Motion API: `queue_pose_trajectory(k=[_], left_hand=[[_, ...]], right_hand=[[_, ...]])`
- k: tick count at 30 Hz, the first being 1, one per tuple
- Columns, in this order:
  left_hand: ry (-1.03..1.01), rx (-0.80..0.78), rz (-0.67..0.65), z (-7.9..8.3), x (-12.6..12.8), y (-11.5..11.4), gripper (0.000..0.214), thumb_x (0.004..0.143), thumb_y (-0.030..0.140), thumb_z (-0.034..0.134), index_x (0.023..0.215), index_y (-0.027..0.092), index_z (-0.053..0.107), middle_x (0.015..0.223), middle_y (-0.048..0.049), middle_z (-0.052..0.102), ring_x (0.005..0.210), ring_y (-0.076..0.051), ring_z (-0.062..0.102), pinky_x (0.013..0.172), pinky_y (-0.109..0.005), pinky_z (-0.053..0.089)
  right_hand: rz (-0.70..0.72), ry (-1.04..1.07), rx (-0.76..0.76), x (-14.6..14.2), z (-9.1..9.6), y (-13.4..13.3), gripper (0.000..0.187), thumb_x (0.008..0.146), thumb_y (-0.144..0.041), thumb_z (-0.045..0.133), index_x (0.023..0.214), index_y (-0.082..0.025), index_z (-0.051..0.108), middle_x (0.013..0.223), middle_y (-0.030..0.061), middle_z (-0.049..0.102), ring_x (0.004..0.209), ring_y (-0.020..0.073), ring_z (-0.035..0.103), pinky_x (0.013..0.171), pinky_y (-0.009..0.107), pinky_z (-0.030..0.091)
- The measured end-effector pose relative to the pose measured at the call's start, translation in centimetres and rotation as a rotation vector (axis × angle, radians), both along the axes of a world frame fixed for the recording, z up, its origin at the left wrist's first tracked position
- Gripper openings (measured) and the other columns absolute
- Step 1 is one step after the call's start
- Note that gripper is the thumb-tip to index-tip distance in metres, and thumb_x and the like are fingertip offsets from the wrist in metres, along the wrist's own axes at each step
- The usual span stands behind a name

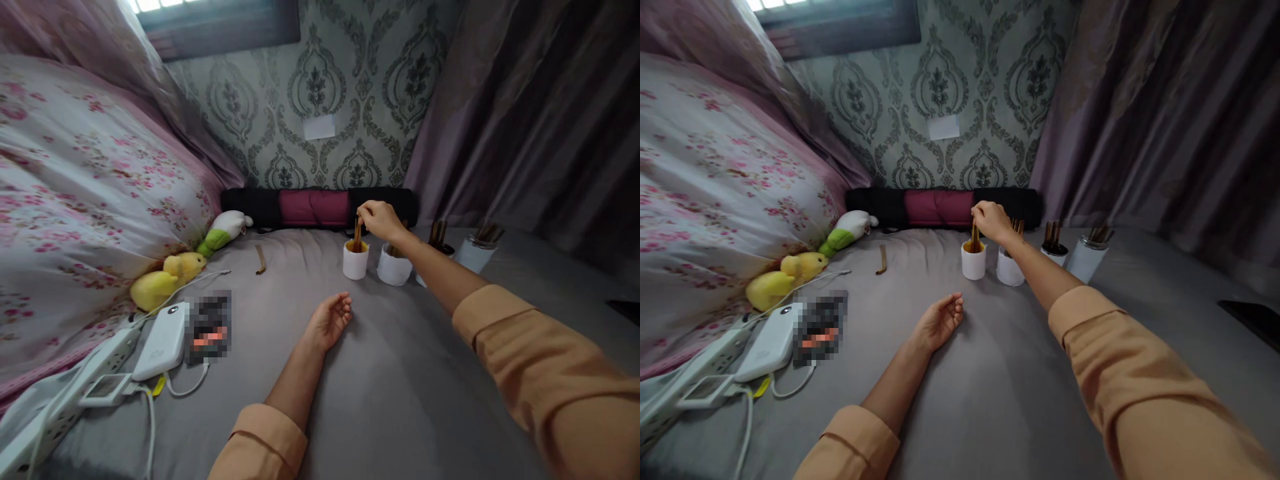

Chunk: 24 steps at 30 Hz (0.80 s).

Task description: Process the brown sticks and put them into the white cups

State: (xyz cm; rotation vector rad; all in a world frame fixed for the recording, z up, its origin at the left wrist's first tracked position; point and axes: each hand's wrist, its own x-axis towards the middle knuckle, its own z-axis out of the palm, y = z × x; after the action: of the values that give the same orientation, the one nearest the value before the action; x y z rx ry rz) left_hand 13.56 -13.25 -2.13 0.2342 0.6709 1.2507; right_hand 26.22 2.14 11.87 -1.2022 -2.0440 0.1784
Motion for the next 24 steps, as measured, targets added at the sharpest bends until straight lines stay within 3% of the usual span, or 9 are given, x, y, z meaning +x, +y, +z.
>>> queue_pose_trajectory(k=[11, 17, 24], left_hand=[[-0.003, -0.002, 0.003, 0.1, 0.1, 0.0, 0.009, 0.077, 0.012, 0.049, 0.08, 0.008, 0.057, 0.066, -0.0054, 0.058, 0.054, -0.007, 0.051, 0.05, -0.017, 0.039], [0.0, -0.012, 0.0, 0.0, 0.0, 0.0, 0.01, 0.078, 0.012, 0.048, 0.082, 0.008, 0.056, 0.066, -0.0052, 0.057, 0.053, -0.007, 0.05, 0.049, -0.017, 0.039], [0.005, -0.008, 0.005, 0.1, 0.0, 0.0, 0.01, 0.078, 0.013, 0.049, 0.081, 0.008, 0.057, 0.067, -0.0054, 0.057, 0.054, -0.007, 0.05, 0.051, -0.018, 0.039]], right_hand=[[-0.024, -0.138, -0.124, -1.5, -0.9, 0.8, 0.026, 0.082, -0.028, 0.042, 0.082, -0.018, 0.066, 0.081, 0.0047, 0.068, 0.077, 0.0145, 0.06, 0.067, 0.021, 0.041], [-0.019, -0.116, -0.125, -1.5, -1.8, 1.5, 0.026, 0.082, -0.029, 0.042, 0.083, -0.019, 0.066, 0.075, 0.0038, 0.068, 0.071, 0.0138, 0.061, 0.064, 0.022, 0.041], [-0.097, -0.132, -0.124, -1.4, -1.4, 1.1, 0.027, 0.08, -0.035, 0.044, 0.087, -0.024, 0.068, 0.077, 0.0027, 0.068, 0.079, 0.017, 0.06, 0.066, 0.024, 0.041]])
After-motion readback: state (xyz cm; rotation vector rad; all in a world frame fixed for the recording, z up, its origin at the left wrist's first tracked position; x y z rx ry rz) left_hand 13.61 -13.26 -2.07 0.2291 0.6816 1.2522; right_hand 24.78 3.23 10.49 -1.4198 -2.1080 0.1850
